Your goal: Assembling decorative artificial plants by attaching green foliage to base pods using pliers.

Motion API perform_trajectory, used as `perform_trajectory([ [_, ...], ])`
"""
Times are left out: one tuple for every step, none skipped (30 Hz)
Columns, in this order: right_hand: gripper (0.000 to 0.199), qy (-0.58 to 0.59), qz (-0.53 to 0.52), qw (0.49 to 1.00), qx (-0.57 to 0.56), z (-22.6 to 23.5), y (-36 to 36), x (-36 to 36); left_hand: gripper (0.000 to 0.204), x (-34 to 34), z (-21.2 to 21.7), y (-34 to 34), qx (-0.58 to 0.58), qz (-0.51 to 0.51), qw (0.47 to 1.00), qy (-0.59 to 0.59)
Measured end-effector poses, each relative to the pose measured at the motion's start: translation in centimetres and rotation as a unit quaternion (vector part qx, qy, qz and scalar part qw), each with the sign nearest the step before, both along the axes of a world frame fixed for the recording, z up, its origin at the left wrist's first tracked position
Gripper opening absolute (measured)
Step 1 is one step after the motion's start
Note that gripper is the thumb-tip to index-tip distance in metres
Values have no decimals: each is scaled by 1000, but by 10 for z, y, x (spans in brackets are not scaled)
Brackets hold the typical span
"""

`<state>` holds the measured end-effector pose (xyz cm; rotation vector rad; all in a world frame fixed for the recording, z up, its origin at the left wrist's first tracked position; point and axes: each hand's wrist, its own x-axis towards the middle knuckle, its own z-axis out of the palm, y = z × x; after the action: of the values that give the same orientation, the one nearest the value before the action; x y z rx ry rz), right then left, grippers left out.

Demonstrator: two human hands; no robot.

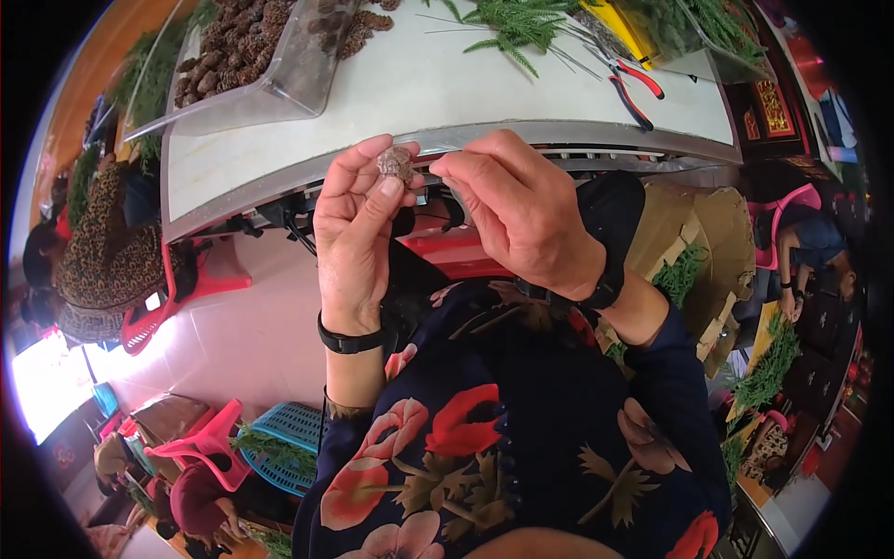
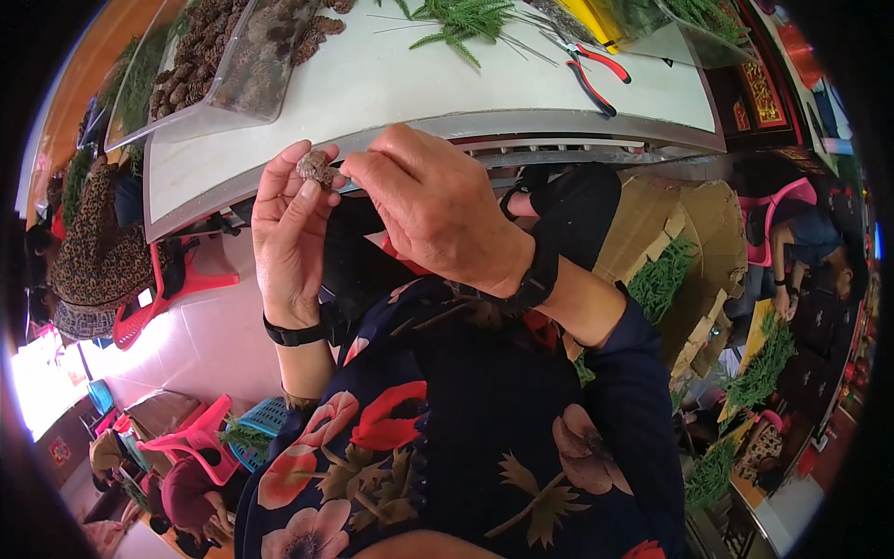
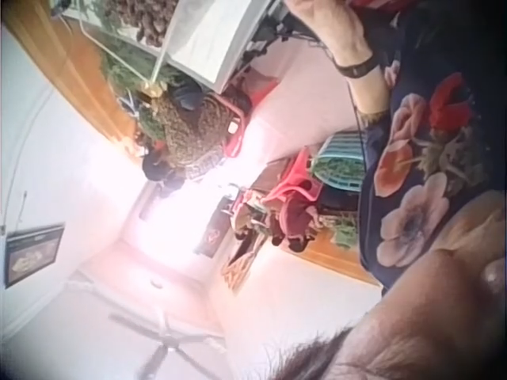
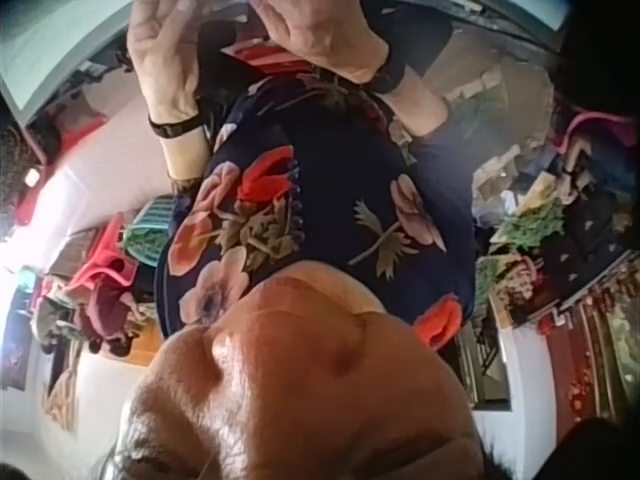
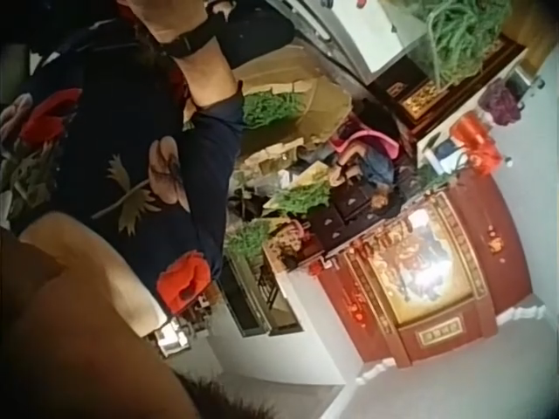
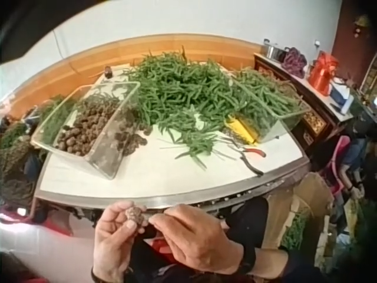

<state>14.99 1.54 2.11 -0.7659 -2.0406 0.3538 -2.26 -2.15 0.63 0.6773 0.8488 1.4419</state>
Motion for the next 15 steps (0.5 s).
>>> perform_trajectory([
  [22, 0, 1, 1000, 0, -1, 1, 0, 35, 0, 1, 0, -3, -1, 1000, -2],
  [22, -5, -4, 1000, 1, -3, 2, 0, 35, 0, 1, 0, -5, -2, 1000, -4],
  [22, -10, -9, 1000, 2, -4, 3, 0, 35, 0, 1, -1, -6, -1, 1000, -4],
  [22, -10, -8, 1000, 2, -4, 3, -1, 35, 0, 0, -1, -4, -3, 1000, -6],
  [22, -9, -12, 1000, 4, -4, 3, -1, 35, 0, 0, -2, -2, -5, 1000, -8],
  [23, -8, -15, 1000, 6, -3, 3, -1, 35, 0, 0, -2, -3, -5, 1000, -8],
  [23, -8, -15, 1000, 6, -4, 3, -1, 35, 0, -1, -3, -5, -5, 1000, -6],
  [23, -2, -16, 1000, 2, -4, 3, -2, 35, 0, -1, -3, -7, -5, 1000, -5],
  [23, 3, -17, 1000, -2, -5, 3, -2, 35, 0, -2, -3, -7, -6, 1000, -4],
  [23, 3, -18, 1000, -2, -5, 3, -2, 35, 0, -3, -3, -6, -8, 1000, -7],
  [23, 5, -17, 1000, -4, -5, 2, -3, 35, 0, -4, -3, -5, -11, 1000, -10],
  [23, 8, -17, 1000, -6, -5, 1, -4, 35, 0, -4, -4, -5, -12, 1000, -10],
  [23, 8, -18, 1000, -6, -5, 0, -5, 34, 1, -5, -4, -7, -20, 1000, -14],
  [23, 22, -13, 1000, -11, -5, -2, -7, 34, 1, -5, -5, -10, -28, 999, -17],
  [23, 37, -9, 999, -16, -5, -3, -9, 34, 0, -7, -5, -10, -29, 999, -17],
])
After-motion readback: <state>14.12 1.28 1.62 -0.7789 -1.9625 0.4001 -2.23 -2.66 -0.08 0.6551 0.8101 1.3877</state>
